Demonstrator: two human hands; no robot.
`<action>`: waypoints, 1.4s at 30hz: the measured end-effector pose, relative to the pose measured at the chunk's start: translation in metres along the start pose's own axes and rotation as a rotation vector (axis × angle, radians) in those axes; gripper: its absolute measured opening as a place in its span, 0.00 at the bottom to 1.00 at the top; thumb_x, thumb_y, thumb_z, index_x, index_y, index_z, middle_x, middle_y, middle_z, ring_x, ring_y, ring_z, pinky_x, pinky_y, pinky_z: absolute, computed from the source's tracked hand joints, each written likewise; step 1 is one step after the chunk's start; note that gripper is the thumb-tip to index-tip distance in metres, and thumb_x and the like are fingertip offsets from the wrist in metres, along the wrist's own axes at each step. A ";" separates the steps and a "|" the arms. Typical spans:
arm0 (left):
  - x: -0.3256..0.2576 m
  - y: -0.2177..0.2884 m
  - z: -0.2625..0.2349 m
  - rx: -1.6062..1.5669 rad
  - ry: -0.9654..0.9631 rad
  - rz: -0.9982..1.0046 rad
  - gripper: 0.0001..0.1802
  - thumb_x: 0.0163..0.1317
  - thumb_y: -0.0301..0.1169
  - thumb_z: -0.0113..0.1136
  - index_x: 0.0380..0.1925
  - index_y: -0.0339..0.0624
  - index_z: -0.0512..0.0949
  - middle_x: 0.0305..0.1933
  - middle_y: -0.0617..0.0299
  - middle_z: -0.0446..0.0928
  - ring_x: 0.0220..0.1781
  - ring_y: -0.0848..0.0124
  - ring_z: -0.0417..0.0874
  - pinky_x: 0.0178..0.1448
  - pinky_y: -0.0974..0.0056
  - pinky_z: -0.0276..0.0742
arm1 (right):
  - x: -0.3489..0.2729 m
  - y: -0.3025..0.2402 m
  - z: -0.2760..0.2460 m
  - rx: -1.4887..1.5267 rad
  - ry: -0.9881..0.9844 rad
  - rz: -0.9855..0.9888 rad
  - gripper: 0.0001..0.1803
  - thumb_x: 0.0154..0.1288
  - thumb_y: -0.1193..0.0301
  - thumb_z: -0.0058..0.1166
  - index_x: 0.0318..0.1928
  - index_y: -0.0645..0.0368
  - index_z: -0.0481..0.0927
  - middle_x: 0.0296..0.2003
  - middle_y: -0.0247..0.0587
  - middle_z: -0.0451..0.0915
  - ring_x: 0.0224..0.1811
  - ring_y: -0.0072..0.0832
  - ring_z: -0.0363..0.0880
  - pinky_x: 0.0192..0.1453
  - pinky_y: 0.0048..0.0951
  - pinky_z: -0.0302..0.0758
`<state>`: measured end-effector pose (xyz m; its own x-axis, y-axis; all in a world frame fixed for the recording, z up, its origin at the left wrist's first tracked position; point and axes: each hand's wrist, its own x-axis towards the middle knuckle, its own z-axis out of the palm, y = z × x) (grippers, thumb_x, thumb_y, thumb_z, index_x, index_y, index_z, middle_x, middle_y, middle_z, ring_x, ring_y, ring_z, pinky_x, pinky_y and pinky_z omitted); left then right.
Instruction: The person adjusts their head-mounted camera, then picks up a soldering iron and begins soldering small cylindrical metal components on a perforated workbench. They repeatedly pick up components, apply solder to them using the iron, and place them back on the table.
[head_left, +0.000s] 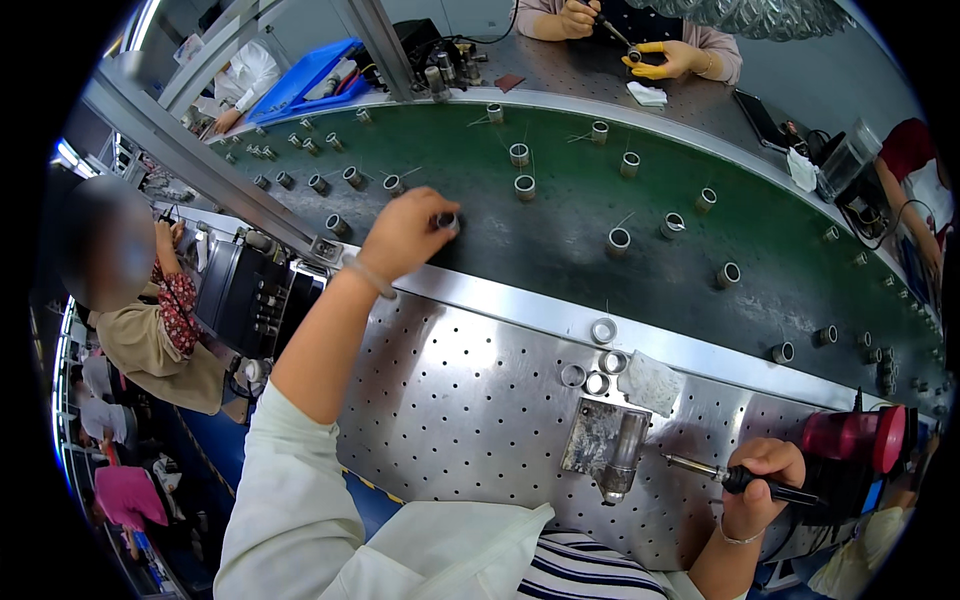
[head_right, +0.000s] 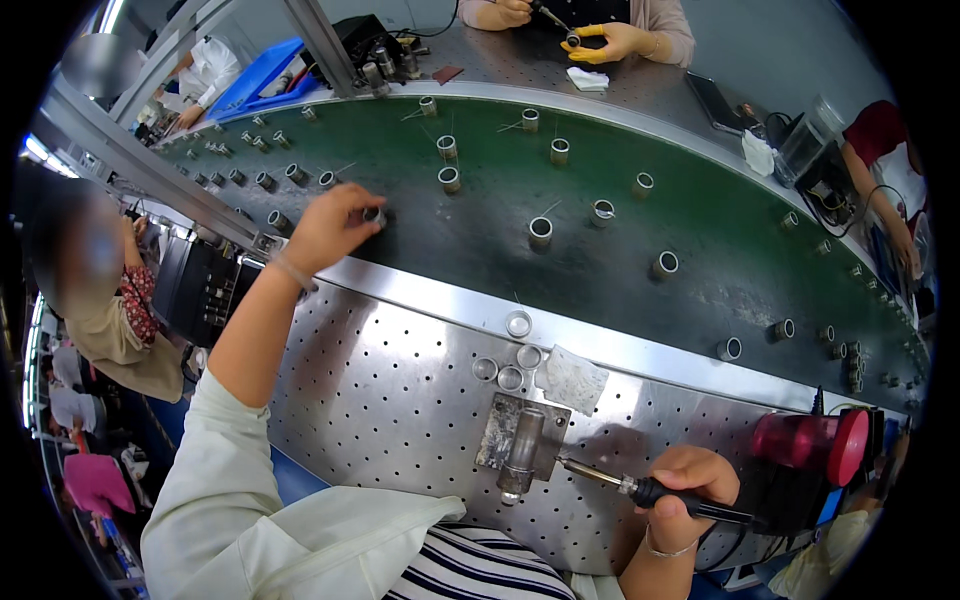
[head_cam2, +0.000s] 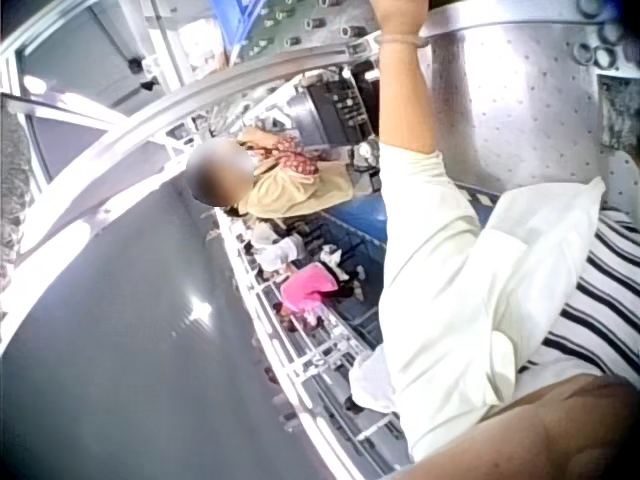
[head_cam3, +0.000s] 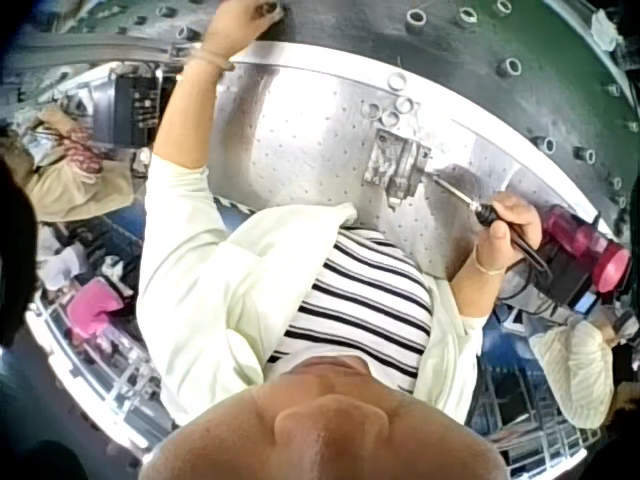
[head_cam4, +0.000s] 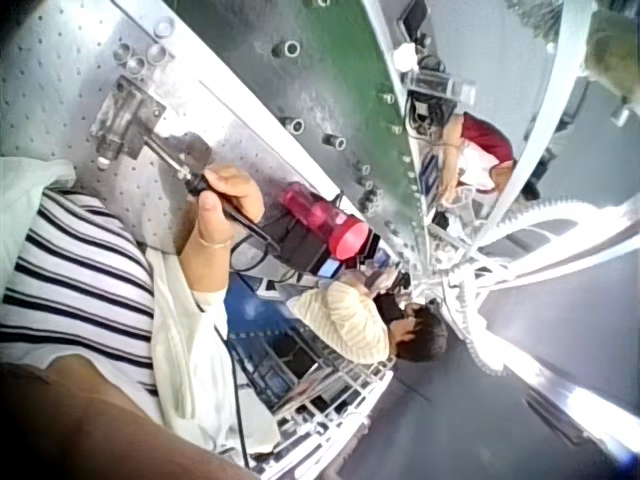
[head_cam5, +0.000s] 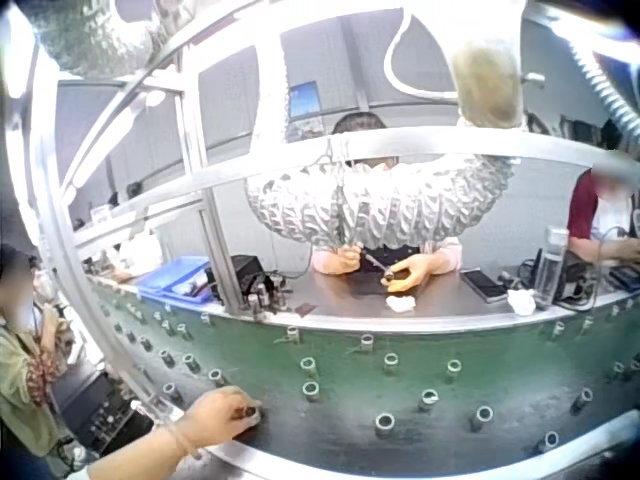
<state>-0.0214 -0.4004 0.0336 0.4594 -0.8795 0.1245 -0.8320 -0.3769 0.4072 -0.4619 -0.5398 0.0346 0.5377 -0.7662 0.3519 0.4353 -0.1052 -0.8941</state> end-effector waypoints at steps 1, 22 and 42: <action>-0.009 0.006 -0.003 -0.009 -0.044 0.010 0.20 0.48 0.27 0.68 0.44 0.39 0.80 0.41 0.57 0.75 0.37 0.66 0.78 0.40 0.66 0.75 | 0.000 -0.003 0.001 0.005 -0.006 0.024 0.20 0.53 0.63 0.68 0.29 0.63 0.71 0.18 0.35 0.70 0.15 0.19 0.65 0.17 0.19 0.60; 0.017 0.097 0.044 -0.303 -0.081 -0.028 0.15 0.49 0.28 0.70 0.37 0.35 0.80 0.30 0.61 0.77 0.29 0.76 0.76 0.37 0.70 0.73 | 0.002 -0.006 -0.009 0.108 -0.025 0.036 0.14 0.52 0.72 0.68 0.30 0.69 0.76 0.21 0.43 0.77 0.17 0.24 0.76 0.21 0.19 0.73; -0.052 0.179 0.053 -1.519 -0.863 -0.252 0.20 0.56 0.27 0.64 0.49 0.29 0.77 0.46 0.52 0.80 0.44 0.70 0.80 0.51 0.67 0.76 | 0.001 -0.002 -0.004 0.039 -0.018 0.064 0.16 0.55 0.67 0.65 0.32 0.65 0.73 0.20 0.40 0.74 0.14 0.20 0.70 0.19 0.18 0.65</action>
<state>-0.2110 -0.4374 0.0516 -0.1789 -0.9256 -0.3337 0.4552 -0.3785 0.8059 -0.4654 -0.5430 0.0354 0.5783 -0.7588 0.2996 0.4271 -0.0314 -0.9037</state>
